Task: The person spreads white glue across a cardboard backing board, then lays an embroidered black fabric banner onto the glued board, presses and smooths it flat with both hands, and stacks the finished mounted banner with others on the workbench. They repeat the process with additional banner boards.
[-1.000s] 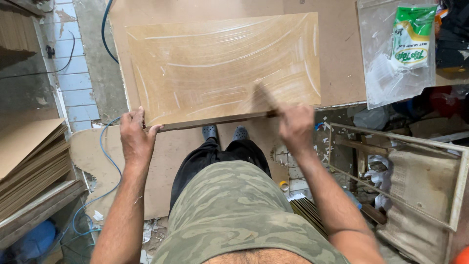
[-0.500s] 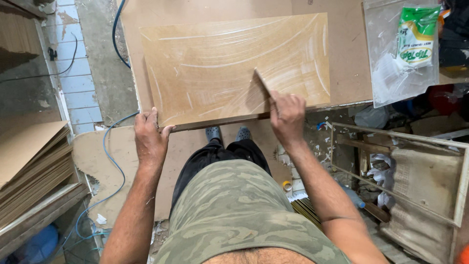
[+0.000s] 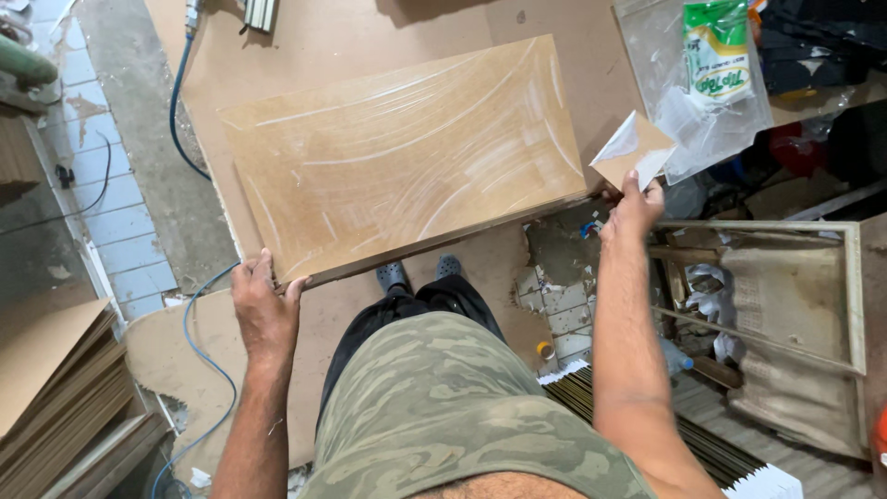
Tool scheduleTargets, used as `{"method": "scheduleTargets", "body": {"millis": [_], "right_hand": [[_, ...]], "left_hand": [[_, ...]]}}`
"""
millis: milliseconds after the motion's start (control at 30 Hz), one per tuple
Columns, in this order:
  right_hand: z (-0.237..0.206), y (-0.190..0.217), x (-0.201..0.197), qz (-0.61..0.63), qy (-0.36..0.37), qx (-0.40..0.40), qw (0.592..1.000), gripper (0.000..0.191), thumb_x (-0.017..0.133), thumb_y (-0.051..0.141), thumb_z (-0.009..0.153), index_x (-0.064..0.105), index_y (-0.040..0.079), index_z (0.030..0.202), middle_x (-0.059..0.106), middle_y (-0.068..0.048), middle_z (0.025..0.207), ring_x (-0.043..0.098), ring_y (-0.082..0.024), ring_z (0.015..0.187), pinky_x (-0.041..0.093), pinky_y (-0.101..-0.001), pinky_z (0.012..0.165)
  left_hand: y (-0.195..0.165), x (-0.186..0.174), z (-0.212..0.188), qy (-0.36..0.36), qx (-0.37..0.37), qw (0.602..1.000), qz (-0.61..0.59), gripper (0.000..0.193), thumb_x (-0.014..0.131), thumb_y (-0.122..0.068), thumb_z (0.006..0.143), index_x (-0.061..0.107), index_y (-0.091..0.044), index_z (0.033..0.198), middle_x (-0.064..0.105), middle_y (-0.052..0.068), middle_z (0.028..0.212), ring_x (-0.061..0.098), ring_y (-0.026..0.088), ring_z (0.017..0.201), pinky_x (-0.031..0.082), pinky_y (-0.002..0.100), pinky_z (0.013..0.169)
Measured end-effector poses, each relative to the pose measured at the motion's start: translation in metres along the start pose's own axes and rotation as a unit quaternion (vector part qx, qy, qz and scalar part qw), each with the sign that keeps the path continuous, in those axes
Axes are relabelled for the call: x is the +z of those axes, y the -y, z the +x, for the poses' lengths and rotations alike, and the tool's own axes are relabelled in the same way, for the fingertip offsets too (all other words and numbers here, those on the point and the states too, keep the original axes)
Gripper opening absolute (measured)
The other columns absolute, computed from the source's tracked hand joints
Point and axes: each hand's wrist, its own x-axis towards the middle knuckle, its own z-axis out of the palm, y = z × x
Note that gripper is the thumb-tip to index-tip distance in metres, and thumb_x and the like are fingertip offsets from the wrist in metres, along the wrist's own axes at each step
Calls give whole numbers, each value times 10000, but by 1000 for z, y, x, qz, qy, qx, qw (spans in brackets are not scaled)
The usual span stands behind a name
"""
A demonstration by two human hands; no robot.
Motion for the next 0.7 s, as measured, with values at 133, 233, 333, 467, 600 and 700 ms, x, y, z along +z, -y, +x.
{"method": "scheduleTargets", "body": {"millis": [133,233,333,467,600,700], "right_hand": [[6,-8,-5,72,33,162,984,343,635,199,962,610,9,1246,715,-144,1016,705,-321,892,577,-443,762],[-5,-14,-7,-555,-114,-102,818,483,789,381,992,617,37,1285,606,-297,1185,591,-501,1072,475,-628,831],[-18,-3,-13,-617,-7,-379,690,607,776,188,844,578,17,1391,690,-238,1236,653,-464,1093,503,-581,876],[-5,10,-12,-568,291,-269,722,667,832,221,787,592,53,1386,711,-201,1097,684,-387,1036,542,-499,881],[21,1,-16,-590,282,-280,703,492,862,285,776,701,104,1204,764,-124,957,743,-292,859,591,-423,749],[38,-12,-28,-621,269,-295,675,367,870,328,794,720,97,1037,757,-116,844,747,-288,758,592,-419,681]], "left_hand": [[4,2,2,-11,36,999,4,726,899,-86,712,612,73,1359,607,243,1230,608,416,1112,516,480,927],[3,2,8,11,3,1000,-23,627,826,-17,754,632,23,1348,647,230,1192,639,405,1090,523,474,924],[0,-1,11,41,-35,998,-16,540,794,1,771,662,-25,1294,676,219,1109,664,396,1016,528,474,882],[-7,-4,16,70,-59,996,-23,448,763,-21,790,681,-50,1229,690,203,1050,681,385,956,538,476,845],[-15,-5,19,81,-41,994,59,308,768,-70,813,691,-39,1110,690,205,1022,665,413,967,527,504,826],[-18,-2,20,90,-51,989,109,279,776,-138,826,681,-47,1072,697,186,1005,671,404,957,531,508,815]]}}
